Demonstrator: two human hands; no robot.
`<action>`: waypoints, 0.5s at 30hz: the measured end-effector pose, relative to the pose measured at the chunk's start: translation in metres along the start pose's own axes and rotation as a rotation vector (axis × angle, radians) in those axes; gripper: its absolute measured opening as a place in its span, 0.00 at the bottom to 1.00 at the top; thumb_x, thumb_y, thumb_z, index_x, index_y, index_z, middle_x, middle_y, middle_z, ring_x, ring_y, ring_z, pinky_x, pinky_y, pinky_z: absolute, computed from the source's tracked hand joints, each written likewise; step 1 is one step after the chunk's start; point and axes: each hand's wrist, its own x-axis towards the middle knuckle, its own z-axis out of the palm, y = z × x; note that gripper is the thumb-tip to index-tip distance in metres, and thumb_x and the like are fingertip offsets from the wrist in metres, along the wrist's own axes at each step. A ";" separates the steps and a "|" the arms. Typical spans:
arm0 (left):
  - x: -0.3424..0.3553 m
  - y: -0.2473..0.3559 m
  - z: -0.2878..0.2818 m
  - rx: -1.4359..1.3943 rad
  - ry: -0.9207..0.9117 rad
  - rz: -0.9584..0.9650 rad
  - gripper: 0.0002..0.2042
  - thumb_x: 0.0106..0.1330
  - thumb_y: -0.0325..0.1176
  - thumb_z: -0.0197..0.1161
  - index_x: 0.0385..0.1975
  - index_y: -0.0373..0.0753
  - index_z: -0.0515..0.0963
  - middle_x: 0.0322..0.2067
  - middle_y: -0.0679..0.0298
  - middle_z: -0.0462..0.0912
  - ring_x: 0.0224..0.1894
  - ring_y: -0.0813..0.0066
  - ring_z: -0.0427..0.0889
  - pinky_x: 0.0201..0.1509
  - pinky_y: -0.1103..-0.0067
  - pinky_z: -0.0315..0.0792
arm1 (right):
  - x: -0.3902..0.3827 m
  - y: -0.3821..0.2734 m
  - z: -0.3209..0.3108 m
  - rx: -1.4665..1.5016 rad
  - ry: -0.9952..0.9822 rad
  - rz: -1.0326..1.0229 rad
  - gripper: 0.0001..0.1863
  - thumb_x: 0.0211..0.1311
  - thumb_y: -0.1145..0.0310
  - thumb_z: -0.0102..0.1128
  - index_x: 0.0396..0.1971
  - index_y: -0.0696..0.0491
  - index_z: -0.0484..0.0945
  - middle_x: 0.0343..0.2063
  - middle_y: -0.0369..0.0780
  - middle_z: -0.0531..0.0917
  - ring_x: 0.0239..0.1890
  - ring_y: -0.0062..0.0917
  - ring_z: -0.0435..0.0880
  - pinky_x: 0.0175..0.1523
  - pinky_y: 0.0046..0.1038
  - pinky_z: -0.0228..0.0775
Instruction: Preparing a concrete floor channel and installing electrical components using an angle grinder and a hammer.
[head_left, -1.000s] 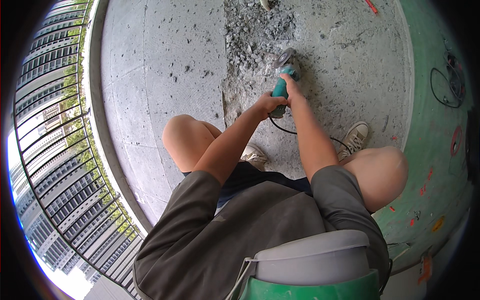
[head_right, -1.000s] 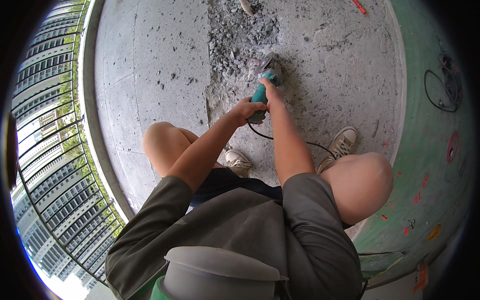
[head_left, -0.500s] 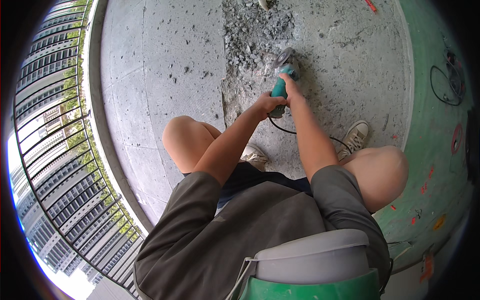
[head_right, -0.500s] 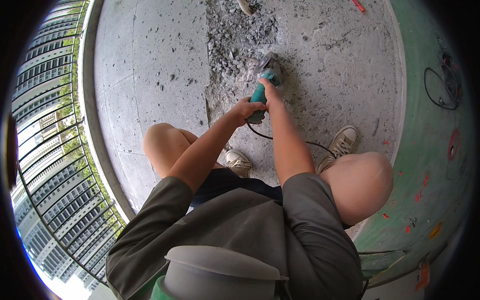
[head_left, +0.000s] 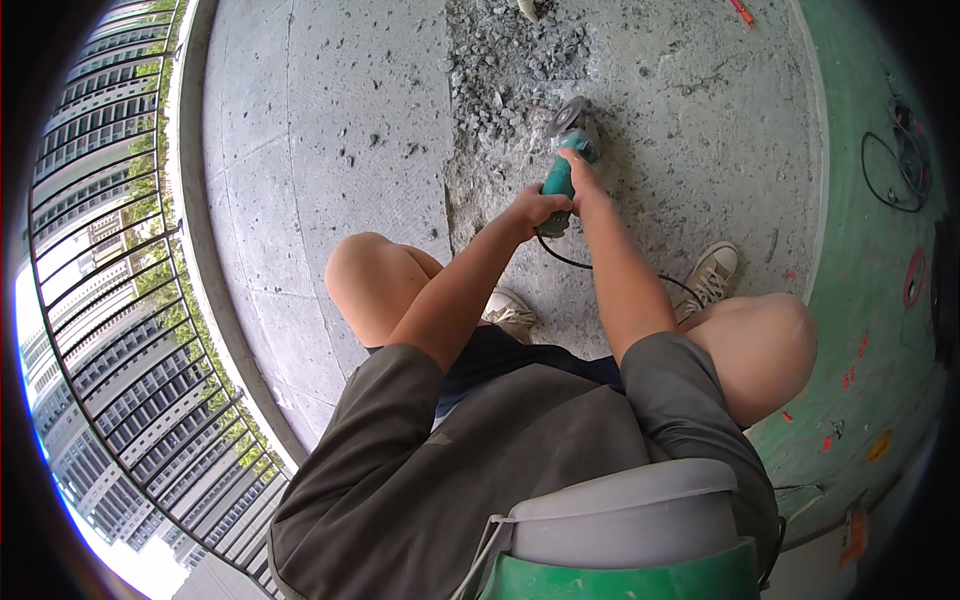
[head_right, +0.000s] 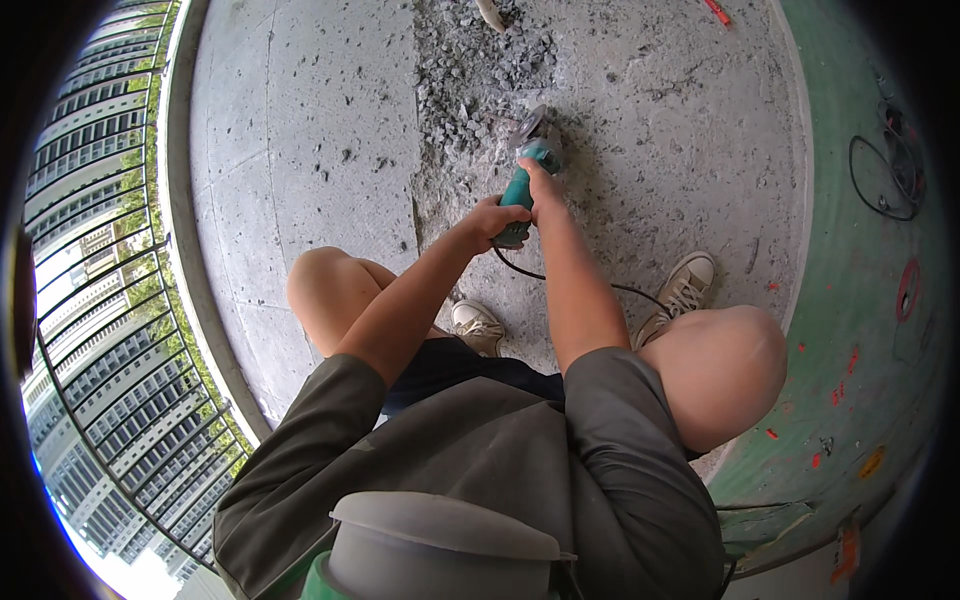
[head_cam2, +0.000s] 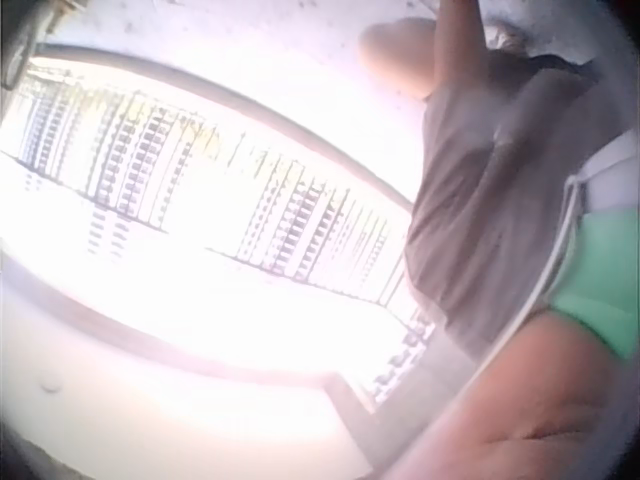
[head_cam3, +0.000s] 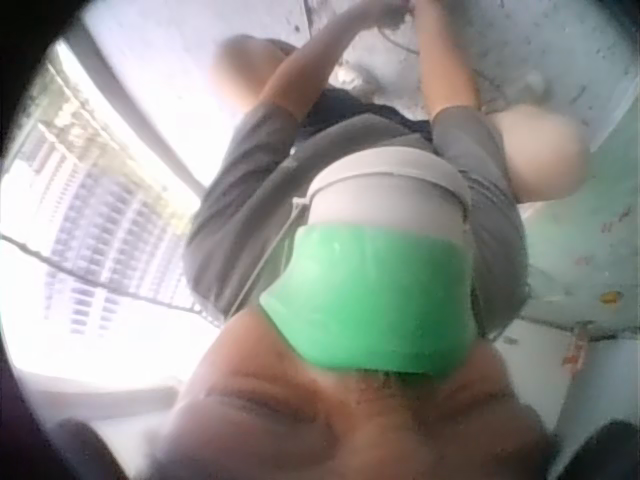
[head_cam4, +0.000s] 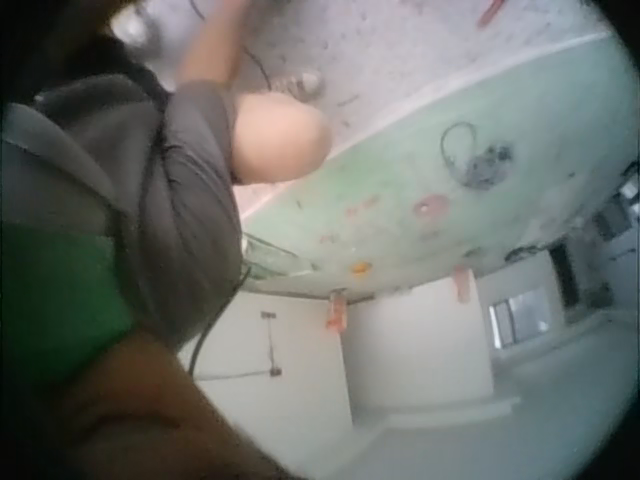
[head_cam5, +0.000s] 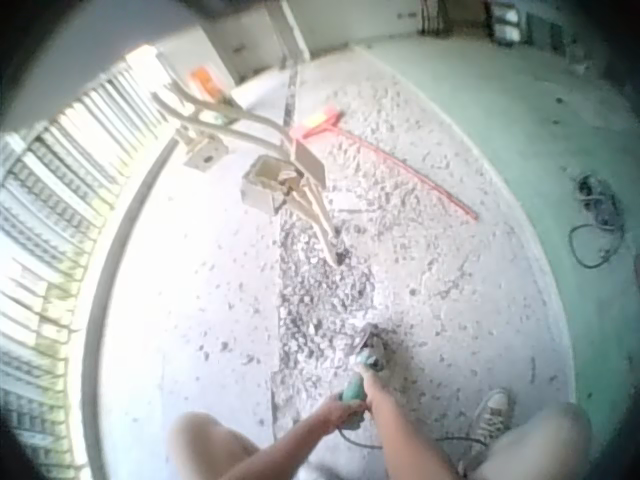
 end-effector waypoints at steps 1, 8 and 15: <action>0.000 0.000 0.000 -0.010 -0.019 0.005 0.20 0.50 0.31 0.66 0.43 0.33 0.70 0.32 0.58 0.77 0.28 0.67 0.80 0.29 0.69 0.79 | 0.000 0.000 0.000 -0.004 -0.028 0.021 0.36 0.38 0.55 0.69 0.46 0.61 0.70 0.39 0.43 0.75 0.35 0.31 0.77 0.40 0.34 0.72; 0.000 0.000 0.000 0.007 -0.001 0.006 0.20 0.51 0.30 0.65 0.43 0.34 0.70 0.32 0.58 0.77 0.28 0.67 0.80 0.29 0.69 0.79 | -0.009 -0.005 0.004 0.006 0.000 0.047 0.30 0.41 0.55 0.67 0.43 0.57 0.70 0.35 0.42 0.75 0.33 0.31 0.78 0.37 0.34 0.73; -0.002 0.001 0.001 0.004 -0.003 0.001 0.19 0.51 0.30 0.65 0.43 0.33 0.70 0.32 0.57 0.77 0.28 0.66 0.80 0.29 0.69 0.79 | 0.000 -0.001 0.002 -0.004 0.010 0.031 0.24 0.45 0.55 0.65 0.40 0.53 0.71 0.29 0.40 0.75 0.29 0.30 0.78 0.34 0.34 0.74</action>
